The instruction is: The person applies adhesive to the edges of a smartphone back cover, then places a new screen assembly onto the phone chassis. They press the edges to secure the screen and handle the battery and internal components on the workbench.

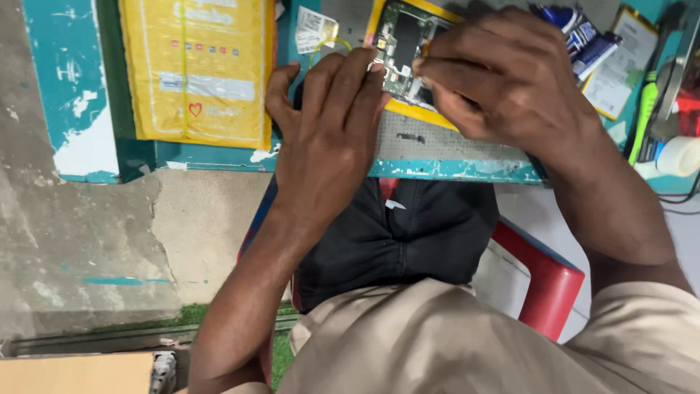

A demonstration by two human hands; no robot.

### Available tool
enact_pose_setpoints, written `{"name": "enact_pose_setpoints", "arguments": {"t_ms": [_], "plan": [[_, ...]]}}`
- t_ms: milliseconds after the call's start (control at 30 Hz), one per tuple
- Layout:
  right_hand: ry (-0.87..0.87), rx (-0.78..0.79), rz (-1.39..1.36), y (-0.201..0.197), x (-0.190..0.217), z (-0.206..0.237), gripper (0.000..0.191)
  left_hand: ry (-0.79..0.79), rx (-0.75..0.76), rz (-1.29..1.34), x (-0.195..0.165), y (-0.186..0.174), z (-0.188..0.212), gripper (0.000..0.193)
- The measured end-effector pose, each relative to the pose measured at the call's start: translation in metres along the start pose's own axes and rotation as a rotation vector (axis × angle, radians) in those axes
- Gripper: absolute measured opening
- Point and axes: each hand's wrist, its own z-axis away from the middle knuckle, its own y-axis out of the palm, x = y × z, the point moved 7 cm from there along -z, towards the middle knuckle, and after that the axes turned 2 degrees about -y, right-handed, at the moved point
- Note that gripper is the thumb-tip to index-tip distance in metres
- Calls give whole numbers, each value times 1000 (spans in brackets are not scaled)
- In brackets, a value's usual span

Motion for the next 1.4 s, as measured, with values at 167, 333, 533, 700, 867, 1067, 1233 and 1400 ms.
{"name": "enact_pose_setpoints", "arguments": {"t_ms": [167,333,533,700,867,1067,1233,1400], "plan": [[-88,12,128,0,11,-2,16,-12,-8,-14,1,0,-2,21],[-135,51,300,6,20,0,17,-10,20,-14,0,2,-2,19],[-103,98,111,3,5,20,12,13,41,-60,-18,4,-3,19],[375,-199,33,-54,-6,88,11,15,42,-52,-32,3,-4,21],[931,-242,330,-86,-20,181,18,7,24,-46,-42,-1,-4,21],[1047,-152,390,-66,-18,220,43,-3,4,18,-61,-13,-10,23],[983,-189,325,-70,-13,206,36,43,-115,94,-67,-39,-16,18],[920,-229,317,-71,-22,183,36,-21,-102,179,-57,-58,-42,19]]}}
